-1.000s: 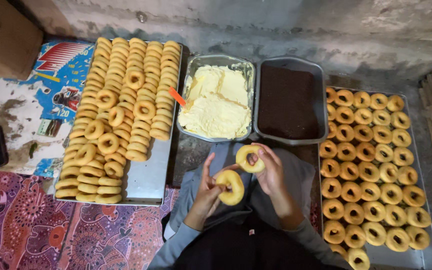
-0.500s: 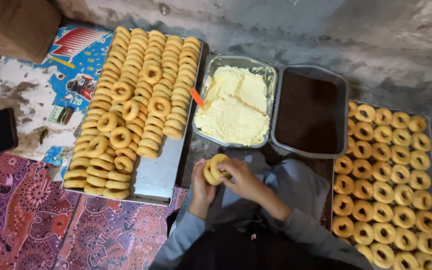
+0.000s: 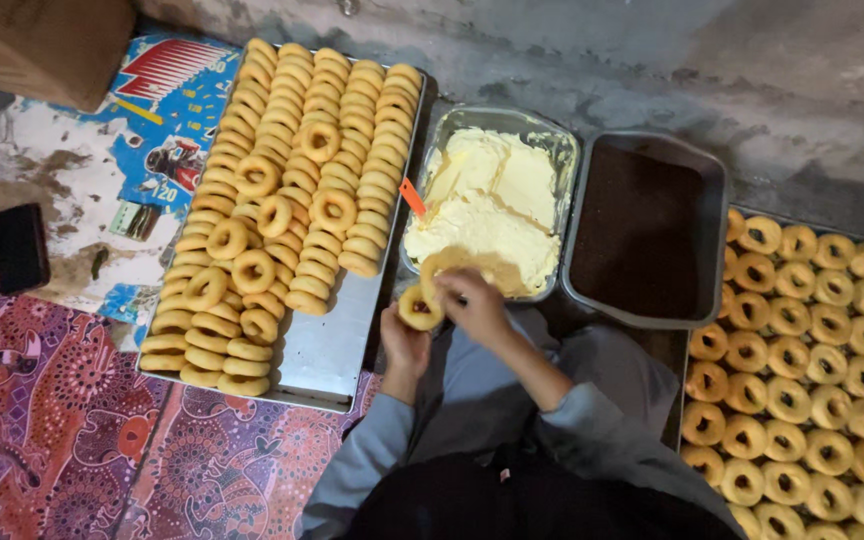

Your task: The person picks up plain ring-shaped pastries, fills the center with a white cream using their fingers, and then dips the filled side into a tray of dark sprinkles. They place the finished pastries onto a metal tray.

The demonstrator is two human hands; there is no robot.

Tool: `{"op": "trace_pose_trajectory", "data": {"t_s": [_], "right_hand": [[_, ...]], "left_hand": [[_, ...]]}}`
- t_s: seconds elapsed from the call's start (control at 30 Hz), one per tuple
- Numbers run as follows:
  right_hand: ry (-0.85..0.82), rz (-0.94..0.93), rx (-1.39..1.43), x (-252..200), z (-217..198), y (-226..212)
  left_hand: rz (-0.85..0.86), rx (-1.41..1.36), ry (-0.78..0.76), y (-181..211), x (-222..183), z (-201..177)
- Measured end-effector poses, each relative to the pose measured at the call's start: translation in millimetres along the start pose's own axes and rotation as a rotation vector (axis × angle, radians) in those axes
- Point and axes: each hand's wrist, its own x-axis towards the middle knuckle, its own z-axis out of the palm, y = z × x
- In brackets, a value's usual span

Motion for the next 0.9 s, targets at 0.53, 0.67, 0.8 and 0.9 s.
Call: {"op": "trace_pose_trajectory", "data": {"t_s": [0.53,0.67,0.8,0.9], "right_hand": [[-0.116,-0.063,-0.1,-20,-10,0],[-0.062,-0.054,-0.142,-12,-12,10],[-0.019,-0.042,-0.382,11,-35,45],[-0.058,-0.004,-0.312,0,-35,43]], "left_hand": [[-0.14,0.126,-0.019,-21,-2,-4],[-0.076,0.162,-0.037,-27,0,-9],[-0.064,0.077,-0.144,-30,0,-20],[-0.114,0.046,-0.072,-26,-3,-15]]}}
